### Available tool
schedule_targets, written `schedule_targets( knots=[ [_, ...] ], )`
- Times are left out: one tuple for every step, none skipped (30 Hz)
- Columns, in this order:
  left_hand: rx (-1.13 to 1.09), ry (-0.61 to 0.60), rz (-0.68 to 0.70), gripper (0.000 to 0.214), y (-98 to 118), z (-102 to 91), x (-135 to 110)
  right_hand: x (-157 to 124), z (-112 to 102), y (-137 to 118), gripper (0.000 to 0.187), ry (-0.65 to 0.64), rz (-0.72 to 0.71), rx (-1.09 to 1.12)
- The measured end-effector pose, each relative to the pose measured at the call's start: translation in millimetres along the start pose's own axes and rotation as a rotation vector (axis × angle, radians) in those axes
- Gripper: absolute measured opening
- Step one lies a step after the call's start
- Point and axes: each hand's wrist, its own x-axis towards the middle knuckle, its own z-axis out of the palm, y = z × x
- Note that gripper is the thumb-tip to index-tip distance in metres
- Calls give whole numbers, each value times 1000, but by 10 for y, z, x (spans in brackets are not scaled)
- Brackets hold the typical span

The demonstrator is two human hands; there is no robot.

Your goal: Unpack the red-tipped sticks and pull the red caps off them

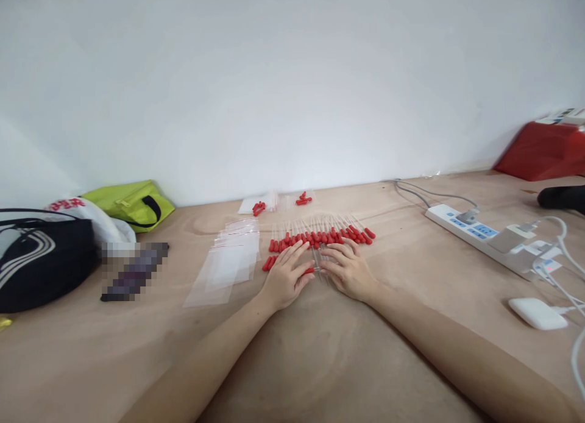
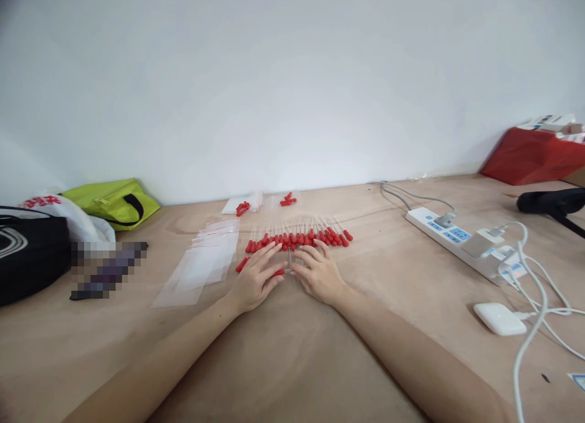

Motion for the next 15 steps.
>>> schedule_targets(
  knots=[
    [-19,-3,-7,26,-1,7,0,1,2,-2,14,1,-7,-5],
    [-32,-5,-13,25,-3,13,-3,3,4,-3,14,2,-14,-9],
    [-40,-6,-15,25,-8,19,-7,5,7,-5,14,2,-19,-12],
    [-44,-6,-13,25,-13,25,-12,7,9,-7,15,1,-24,-13],
    [-45,-4,-9,24,-19,31,-17,10,11,-10,16,-2,-27,-13],
    [-45,0,-2,24,-26,37,-22,13,12,-12,17,-7,-27,-11],
    [-43,5,6,24,-32,42,-26,16,13,-14,18,-13,-25,-9],
    [-41,11,13,24,-36,45,-29,18,12,-16,18,-19,-24,-5],
    [-39,17,19,24,-39,47,-31,21,11,-18,17,-25,-23,1],
    [-36,20,22,23,-39,46,-31,23,8,-20,17,-29,-22,8],
    [-34,18,22,23,-37,43,-30,25,5,-22,16,-33,-21,17],
    [-31,14,20,22,-32,38,-29,27,1,-24,15,-35,-22,25],
    [-28,9,15,22,-26,30,-26,29,-3,-26,15,-36,-23,32],
    [-24,4,10,21,-19,22,-24,31,-6,-27,15,-33,-24,36],
    [-21,0,7,20,-11,13,-22,32,-9,-28,15,-30,-25,38]
  ],
)
